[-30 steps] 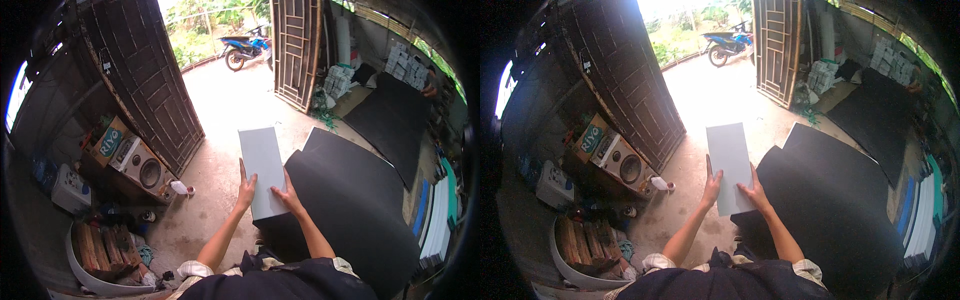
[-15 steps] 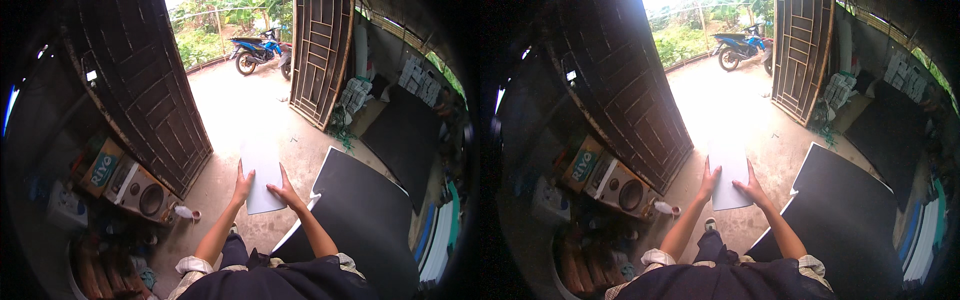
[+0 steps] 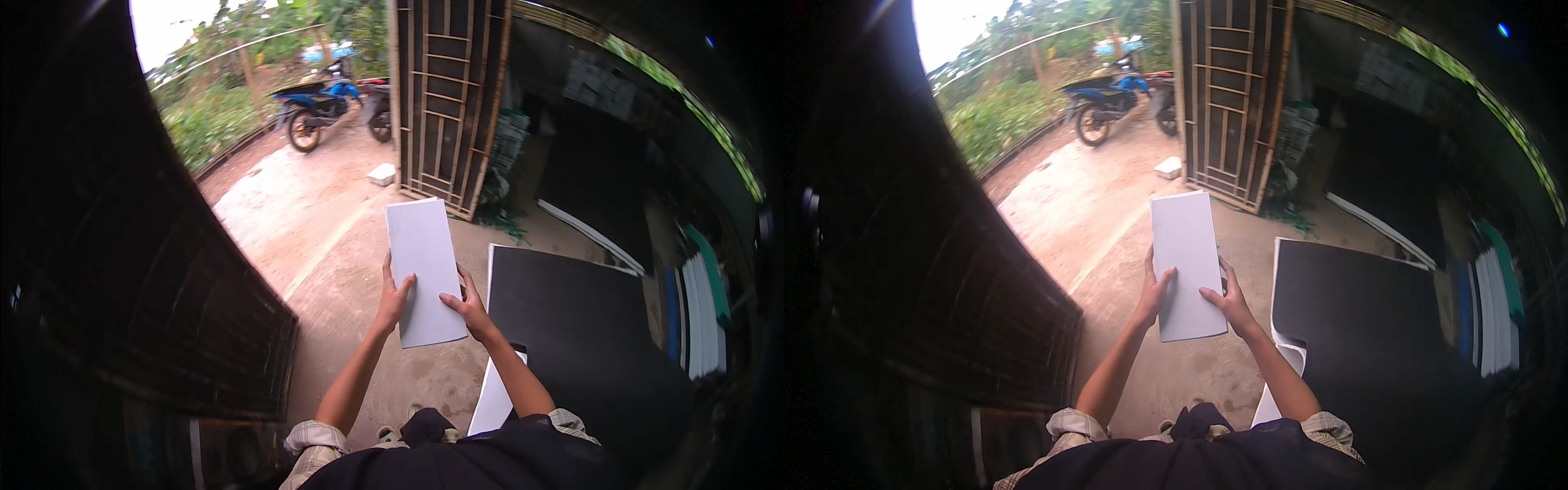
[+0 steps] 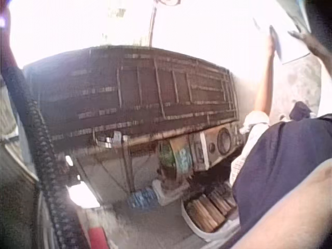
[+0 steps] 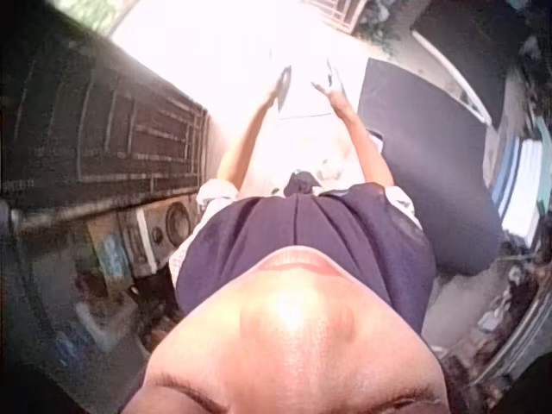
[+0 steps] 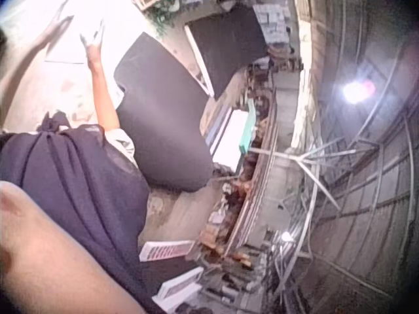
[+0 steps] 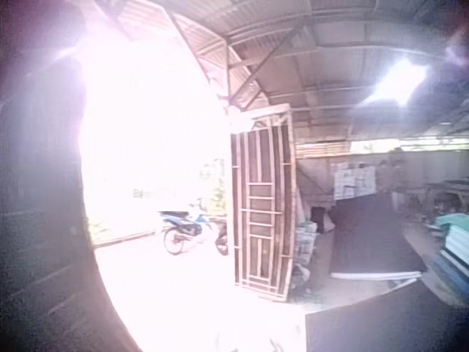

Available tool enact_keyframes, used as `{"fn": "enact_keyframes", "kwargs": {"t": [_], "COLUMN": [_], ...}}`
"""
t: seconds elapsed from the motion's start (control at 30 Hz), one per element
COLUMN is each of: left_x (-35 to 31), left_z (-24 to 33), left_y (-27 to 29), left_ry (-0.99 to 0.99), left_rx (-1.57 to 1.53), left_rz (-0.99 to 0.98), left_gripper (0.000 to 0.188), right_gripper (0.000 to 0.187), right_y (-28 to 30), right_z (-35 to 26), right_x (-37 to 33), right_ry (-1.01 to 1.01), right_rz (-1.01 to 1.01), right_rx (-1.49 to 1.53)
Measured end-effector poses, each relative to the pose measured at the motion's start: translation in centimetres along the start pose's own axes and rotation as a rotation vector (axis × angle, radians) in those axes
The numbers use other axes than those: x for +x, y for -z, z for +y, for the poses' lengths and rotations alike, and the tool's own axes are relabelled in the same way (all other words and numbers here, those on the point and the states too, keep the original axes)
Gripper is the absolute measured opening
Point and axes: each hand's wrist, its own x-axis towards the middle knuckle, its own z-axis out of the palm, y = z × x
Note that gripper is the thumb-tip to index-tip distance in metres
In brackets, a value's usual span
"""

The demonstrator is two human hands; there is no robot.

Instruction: The person sweeps the floor of a cluttered workshop using a broom, gathering debris into a pile. They then pick up the debris by hand and place it into a white sack. The person also handles a stack of white rectangular boards, moving them from the floor to a storage area.

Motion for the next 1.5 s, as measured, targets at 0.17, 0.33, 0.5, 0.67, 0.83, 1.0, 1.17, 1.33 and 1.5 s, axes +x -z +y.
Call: {"fn": "enact_keyframes", "kwargs": {"t": [0.17, 0.33, 0.5, 0.67, 0.83, 1.0, 1.17, 1.33, 1.5], "left_x": [8.7, 19.5, 30.5, 38.5, 48.1, 58.8, 69.2, 75.3, 80.9], "left_z": [-3.1, -4.5, -8.7, -10.5, -14.5, -19.0, -23.8, -26.7, -28.3], "left_y": [-3.3, -8.1, -11.2, -16.2, -20.9, -26.1, -32.0, -40.0, -48.0], "left_ry": [0.066, 0.086, -0.024, -0.043, -0.059, -0.135, 0.113, 0.085, 0.149], "left_rx": [-0.131, -0.170, 0.009, -0.011, -0.021, 0.023, 0.021, 0.053, 0.018], "left_rz": [-0.147, -0.298, -0.353, -0.433, -0.474, -0.497, -0.596, -0.717, -0.794], "left_gripper": [0.062, 0.064, 0.072, 0.076, 0.077, 0.076, 0.075, 0.077, 0.078], "right_gripper": [0.056, 0.050, 0.049, 0.047, 0.043, 0.052, 0.051, 0.047, 0.049], "right_y": [4.2, 10.1, 15.6, 21.6, 28.2, 35.6, 42.9, 52.4, 60.1], "right_z": [2.9, 4.9, 5.0, 3.5, 5.0, 7.1, 6.7, 6.7, 6.5], "right_x": [6.9, 16.4, 25.9, 33.3, 41.3, 50.4, 58.2, 62.0, 65.5], "right_ry": [0.075, 0.219, 0.213, 0.236, 0.181, 0.148, -0.014, -0.053, 0.012], "right_rz": [0.264, 0.444, 0.499, 0.633, 0.717, 0.768, 0.785, 0.833, 0.907], "right_rx": [0.096, 0.150, 0.160, 0.073, 0.046, -0.171, -0.306, -0.270, -0.248]}}
